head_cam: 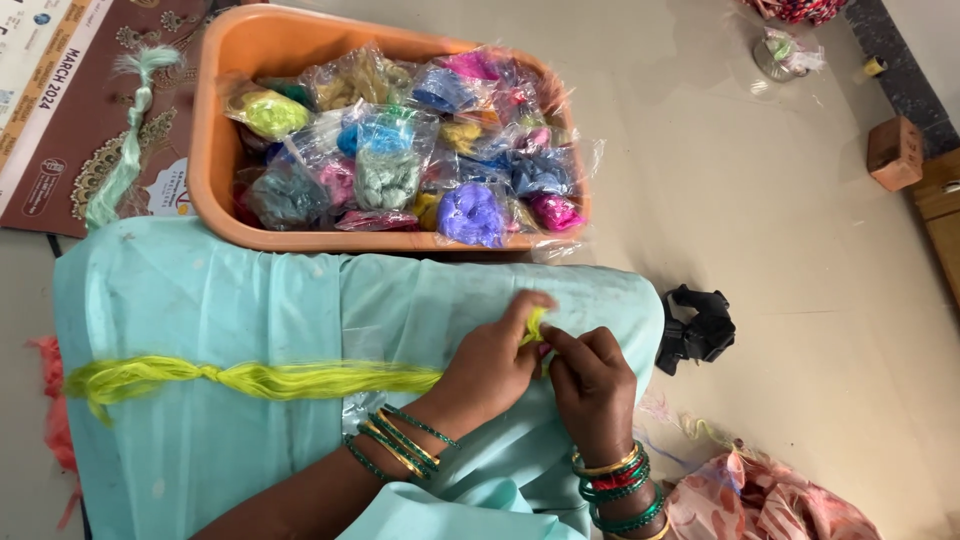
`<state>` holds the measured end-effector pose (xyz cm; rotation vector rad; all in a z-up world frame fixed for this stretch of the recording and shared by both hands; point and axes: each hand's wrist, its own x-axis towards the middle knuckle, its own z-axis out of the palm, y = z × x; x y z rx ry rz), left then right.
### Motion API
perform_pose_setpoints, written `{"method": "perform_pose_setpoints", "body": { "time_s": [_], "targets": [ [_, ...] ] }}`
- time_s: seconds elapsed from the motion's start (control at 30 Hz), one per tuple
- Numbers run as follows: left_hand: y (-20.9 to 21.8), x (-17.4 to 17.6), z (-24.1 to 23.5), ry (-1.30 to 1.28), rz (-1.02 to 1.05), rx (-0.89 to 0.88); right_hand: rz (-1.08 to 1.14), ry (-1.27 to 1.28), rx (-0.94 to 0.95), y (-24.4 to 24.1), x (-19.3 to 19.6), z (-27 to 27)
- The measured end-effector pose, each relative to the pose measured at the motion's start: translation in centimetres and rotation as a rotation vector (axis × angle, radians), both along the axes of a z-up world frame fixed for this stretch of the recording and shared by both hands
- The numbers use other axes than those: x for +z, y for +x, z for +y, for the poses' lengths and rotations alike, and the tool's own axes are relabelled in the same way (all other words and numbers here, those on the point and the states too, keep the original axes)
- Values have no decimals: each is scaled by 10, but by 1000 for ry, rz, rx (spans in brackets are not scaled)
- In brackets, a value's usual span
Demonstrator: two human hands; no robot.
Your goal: The person manually packages small bundles of colorful yarn into plastic bags and ties them.
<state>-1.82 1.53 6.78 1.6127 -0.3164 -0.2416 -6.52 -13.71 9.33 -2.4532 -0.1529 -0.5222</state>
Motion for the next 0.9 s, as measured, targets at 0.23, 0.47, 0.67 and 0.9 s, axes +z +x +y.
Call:
{"method": "perform_pose_setpoints", "body": {
  "time_s": [0.23, 0.47, 0.67, 0.9],
  "targets": [
    [-2, -15, -2, 150, -398, 63, 146, 68, -28, 1, 6, -1],
    [11, -30, -1, 31, -176, -16, 407, 464, 35, 17, 0, -40],
    [14, -36, -4, -442, 554, -264, 385, 563, 131, 13, 4, -36],
    [12, -44, -11, -583, 574, -174, 217, 321, 69, 1, 28, -4]
  ]
}}
